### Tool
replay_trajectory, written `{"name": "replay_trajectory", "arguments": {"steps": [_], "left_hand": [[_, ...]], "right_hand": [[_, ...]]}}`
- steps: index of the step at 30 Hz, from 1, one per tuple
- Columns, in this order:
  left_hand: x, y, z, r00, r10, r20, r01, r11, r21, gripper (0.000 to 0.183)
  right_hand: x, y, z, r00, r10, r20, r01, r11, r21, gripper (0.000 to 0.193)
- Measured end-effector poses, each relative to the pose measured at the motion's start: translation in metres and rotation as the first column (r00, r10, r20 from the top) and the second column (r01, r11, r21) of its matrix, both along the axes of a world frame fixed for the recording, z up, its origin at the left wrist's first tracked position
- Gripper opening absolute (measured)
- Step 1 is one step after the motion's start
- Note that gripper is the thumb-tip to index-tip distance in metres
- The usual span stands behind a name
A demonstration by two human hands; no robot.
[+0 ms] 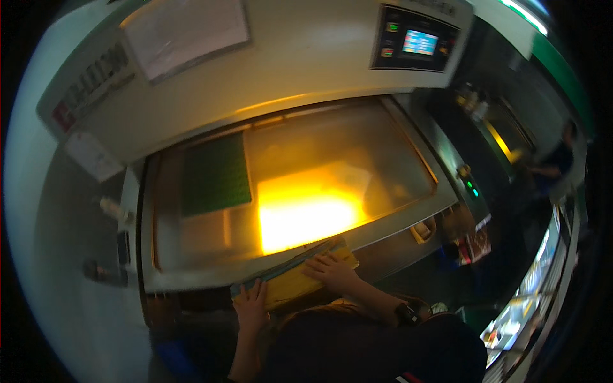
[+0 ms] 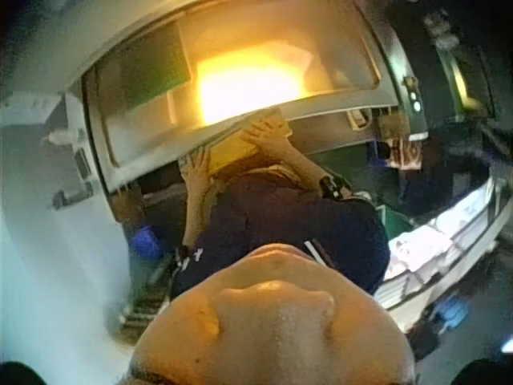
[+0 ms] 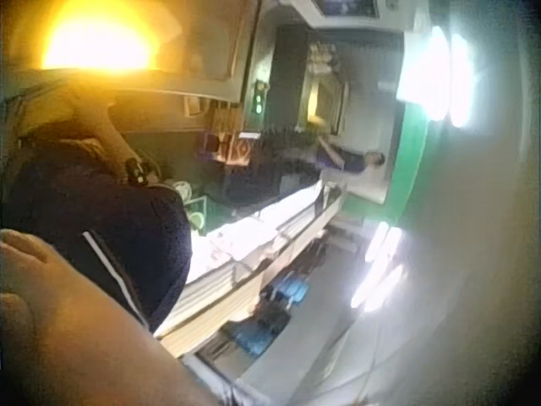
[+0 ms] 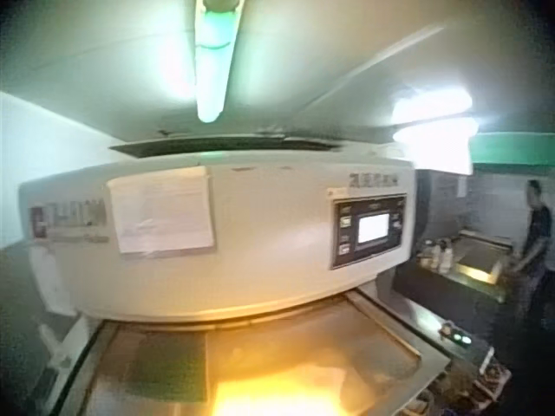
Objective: Placing PCB panels and film into a light exposure machine for processing.
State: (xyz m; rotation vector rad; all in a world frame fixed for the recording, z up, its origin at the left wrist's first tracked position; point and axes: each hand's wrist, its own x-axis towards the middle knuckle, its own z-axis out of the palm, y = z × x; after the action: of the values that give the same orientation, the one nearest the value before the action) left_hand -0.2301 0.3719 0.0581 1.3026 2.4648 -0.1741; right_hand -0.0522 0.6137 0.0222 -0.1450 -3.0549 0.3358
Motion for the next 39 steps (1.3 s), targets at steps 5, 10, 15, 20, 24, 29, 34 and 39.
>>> {"name": "replay_trajectory", "arguments": {"steps": [5,10,15,20,24,29,34,39], "left_hand": [[0.057,0.030,-0.029,0.974,0.128,0.189,-0.137,0.990,0.036,0.092],[0.092,0.016,-0.046,0.943,0.159,0.292,-0.207,0.968,0.141,0.090],[0.100,-0.034,-0.040,0.886,0.310,0.345,-0.323,0.946,-0.021,0.087],[0.110,-0.120,-0.104,0.639,0.388,0.664,-0.460,0.885,-0.075,0.082],[0.096,-0.129,-0.096,0.540,0.410,0.735,-0.433,0.884,-0.176,0.079],[0.049,-0.144,-0.087,0.616,0.408,0.674,-0.442,0.887,-0.133,0.071],[-0.006,-0.196,-0.125,0.634,0.271,0.724,-0.387,0.922,-0.006,0.069],[-0.066,-0.259,-0.135,0.688,0.094,0.719,-0.220,0.972,0.082,0.066]], "right_hand": [[0.025,0.054,-0.017,0.996,0.088,-0.003,-0.087,0.991,0.097,0.043],[0.068,0.093,-0.077,0.997,0.049,0.063,-0.046,0.997,-0.059,0.048],[0.084,0.115,-0.178,0.982,-0.081,0.169,0.122,0.961,-0.248,0.043],[0.112,0.127,-0.242,0.963,-0.138,0.232,0.141,0.990,0.003,0.059],[0.111,0.089,-0.246,0.895,-0.307,0.324,0.286,0.952,0.113,0.080],[0.069,0.031,-0.232,0.897,-0.404,0.178,0.421,0.905,-0.063,0.088],[-0.045,-0.024,-0.120,0.873,-0.425,-0.239,0.397,0.904,-0.159,0.078],[-0.063,-0.067,-0.136,0.827,-0.549,0.121,0.554,0.833,-0.007,0.048]]}}
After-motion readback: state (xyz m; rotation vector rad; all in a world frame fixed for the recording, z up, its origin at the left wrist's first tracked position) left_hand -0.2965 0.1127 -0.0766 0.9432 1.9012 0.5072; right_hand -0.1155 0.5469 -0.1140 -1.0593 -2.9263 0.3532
